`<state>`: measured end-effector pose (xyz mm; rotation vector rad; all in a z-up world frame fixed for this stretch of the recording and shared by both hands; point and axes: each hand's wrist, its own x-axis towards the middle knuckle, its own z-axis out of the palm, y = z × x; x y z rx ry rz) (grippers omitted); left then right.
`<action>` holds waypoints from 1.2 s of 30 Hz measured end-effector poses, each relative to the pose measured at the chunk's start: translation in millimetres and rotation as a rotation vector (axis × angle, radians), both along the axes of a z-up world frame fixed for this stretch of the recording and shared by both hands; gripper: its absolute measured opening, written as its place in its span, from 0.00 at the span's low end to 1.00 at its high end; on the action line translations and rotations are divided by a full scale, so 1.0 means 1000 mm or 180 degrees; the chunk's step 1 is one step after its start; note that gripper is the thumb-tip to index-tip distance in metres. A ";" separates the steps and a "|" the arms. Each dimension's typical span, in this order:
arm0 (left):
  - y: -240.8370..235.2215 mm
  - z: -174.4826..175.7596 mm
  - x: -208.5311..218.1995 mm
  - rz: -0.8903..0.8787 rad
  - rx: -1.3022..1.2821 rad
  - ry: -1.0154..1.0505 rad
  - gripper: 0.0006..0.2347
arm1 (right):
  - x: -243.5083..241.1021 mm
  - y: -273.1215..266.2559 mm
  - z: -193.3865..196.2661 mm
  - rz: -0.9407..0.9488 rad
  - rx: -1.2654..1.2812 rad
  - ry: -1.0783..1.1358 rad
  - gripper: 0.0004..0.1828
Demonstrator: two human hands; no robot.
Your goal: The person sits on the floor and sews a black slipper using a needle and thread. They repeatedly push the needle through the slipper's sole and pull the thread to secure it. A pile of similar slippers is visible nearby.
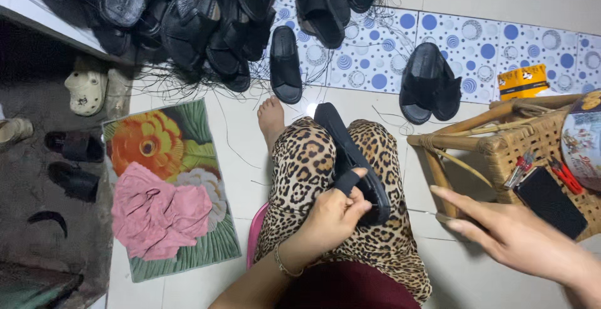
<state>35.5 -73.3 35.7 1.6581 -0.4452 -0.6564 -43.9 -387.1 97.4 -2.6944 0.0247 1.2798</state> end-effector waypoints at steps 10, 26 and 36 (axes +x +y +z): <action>0.008 0.003 -0.005 0.0531 0.0227 0.1500 0.16 | -0.020 0.059 -0.055 -0.3358 0.4704 -0.0514 0.19; 0.016 -0.012 -0.015 0.0806 -0.0923 0.1565 0.07 | -0.009 0.102 -0.061 -0.1774 0.3476 -0.1340 0.13; 0.023 -0.008 -0.021 0.0677 -0.1408 0.2185 0.10 | -0.006 0.080 -0.081 -0.0377 0.1509 -0.4087 0.06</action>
